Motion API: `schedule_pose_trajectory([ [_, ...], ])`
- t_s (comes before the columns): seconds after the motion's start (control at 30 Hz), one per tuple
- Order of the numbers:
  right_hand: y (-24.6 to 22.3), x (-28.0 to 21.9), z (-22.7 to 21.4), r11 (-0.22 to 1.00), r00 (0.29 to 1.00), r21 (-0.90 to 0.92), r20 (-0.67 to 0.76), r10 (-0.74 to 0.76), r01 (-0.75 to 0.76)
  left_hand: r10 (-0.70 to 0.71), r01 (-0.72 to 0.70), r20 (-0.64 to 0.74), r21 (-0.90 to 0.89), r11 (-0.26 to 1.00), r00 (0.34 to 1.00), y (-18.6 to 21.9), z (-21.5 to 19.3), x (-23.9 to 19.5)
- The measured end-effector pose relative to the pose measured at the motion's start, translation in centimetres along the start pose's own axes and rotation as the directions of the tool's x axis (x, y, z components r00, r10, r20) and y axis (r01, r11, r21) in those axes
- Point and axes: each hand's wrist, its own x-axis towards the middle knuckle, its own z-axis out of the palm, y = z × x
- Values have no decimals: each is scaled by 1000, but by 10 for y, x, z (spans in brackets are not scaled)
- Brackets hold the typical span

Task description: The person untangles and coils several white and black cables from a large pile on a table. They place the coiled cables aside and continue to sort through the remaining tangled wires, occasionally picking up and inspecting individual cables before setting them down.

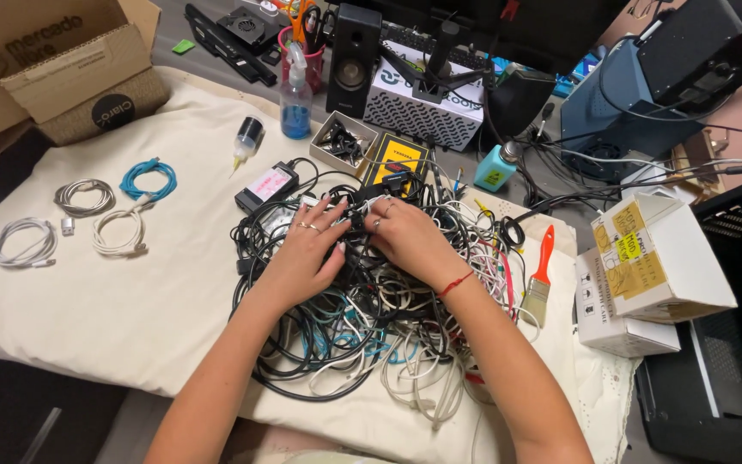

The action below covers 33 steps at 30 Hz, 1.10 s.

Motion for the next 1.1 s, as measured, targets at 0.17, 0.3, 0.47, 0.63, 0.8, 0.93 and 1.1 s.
schedule_pose_trajectory([
  [0.17, 1, 0, -18, 970, 960, -22, -152, 237, -243, 90, -93, -117, -14, 996, 989, -10, 26, 1],
  [0.3, -8, 5, -29, 897, 854, 136, -274, 442, -421, 115, -114, -55, 18, 993, 992, -6, 32, 0],
  [0.47, -8, 16, -35, 323, 697, 911, -57, 715, -257, 127, -127, -66, -7, 992, 990, 23, 9, 4],
  [0.63, -20, 17, -17, 143, 729, 985, -24, 684, -101, -40, -24, -174, -352, 936, 984, 37, 29, 23],
  [0.8, -23, 14, -1, 274, 745, 945, -53, 665, -177, -71, 2, -149, -421, 907, 986, 26, 57, 31],
  [0.93, -26, 10, -22, 224, 721, 966, -65, 690, -128, 24, -85, -115, -555, 828, 993, 63, 18, 27],
  [1.1, -27, -2, -14, 190, 741, 978, -61, 668, -91, -171, 27, -147, -674, 738, 974, 57, 30, 27],
])
